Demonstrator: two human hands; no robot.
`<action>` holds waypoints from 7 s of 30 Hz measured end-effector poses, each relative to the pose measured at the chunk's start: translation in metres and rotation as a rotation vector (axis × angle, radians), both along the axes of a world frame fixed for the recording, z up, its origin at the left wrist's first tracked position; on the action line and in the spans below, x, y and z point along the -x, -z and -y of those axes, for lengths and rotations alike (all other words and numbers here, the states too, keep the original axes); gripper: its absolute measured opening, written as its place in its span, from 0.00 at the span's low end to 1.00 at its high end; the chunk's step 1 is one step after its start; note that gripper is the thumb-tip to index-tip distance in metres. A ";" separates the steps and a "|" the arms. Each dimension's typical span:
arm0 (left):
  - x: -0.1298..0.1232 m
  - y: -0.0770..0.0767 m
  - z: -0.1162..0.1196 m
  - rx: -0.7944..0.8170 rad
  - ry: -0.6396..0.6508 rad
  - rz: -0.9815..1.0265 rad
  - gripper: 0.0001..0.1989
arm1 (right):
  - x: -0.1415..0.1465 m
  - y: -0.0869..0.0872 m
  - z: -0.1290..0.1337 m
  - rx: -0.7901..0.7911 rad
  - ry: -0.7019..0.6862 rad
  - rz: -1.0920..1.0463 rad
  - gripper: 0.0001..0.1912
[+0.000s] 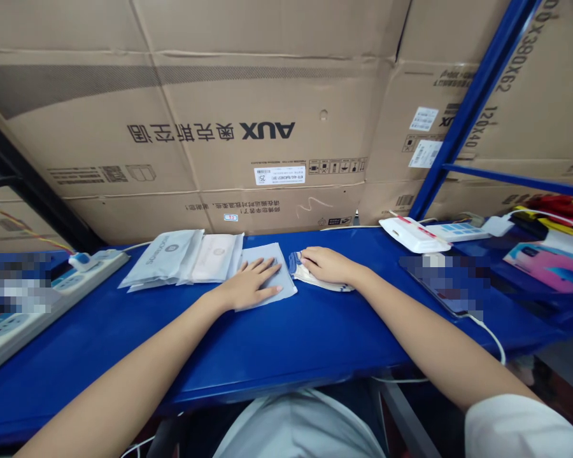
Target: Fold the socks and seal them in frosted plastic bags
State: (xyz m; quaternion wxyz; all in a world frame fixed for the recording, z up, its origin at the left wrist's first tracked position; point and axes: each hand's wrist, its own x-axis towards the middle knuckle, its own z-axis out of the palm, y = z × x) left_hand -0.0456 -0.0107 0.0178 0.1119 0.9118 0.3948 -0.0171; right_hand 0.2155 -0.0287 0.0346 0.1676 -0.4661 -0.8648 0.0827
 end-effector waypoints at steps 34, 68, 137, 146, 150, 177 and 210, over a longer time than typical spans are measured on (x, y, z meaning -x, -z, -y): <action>0.000 0.002 -0.001 0.010 0.011 -0.012 0.39 | -0.004 0.001 0.001 -0.029 -0.071 0.065 0.15; 0.002 0.007 -0.005 0.028 0.013 0.044 0.38 | 0.001 -0.003 0.004 -0.008 -0.030 0.112 0.12; -0.034 0.003 0.021 0.304 -0.265 0.957 0.28 | 0.038 0.000 0.021 0.735 0.118 -0.812 0.13; -0.032 0.004 0.023 0.119 -0.124 0.949 0.26 | 0.040 0.011 0.020 0.814 0.085 -0.933 0.16; -0.028 0.004 0.015 0.073 -0.256 0.947 0.28 | 0.038 0.012 0.015 0.842 0.092 -1.082 0.19; -0.024 0.006 0.017 -0.004 -0.064 0.613 0.14 | 0.032 0.011 0.012 0.562 0.037 -0.852 0.22; -0.029 -0.009 0.016 0.061 -0.550 1.608 0.38 | 0.059 0.017 0.016 0.359 0.100 -1.429 0.25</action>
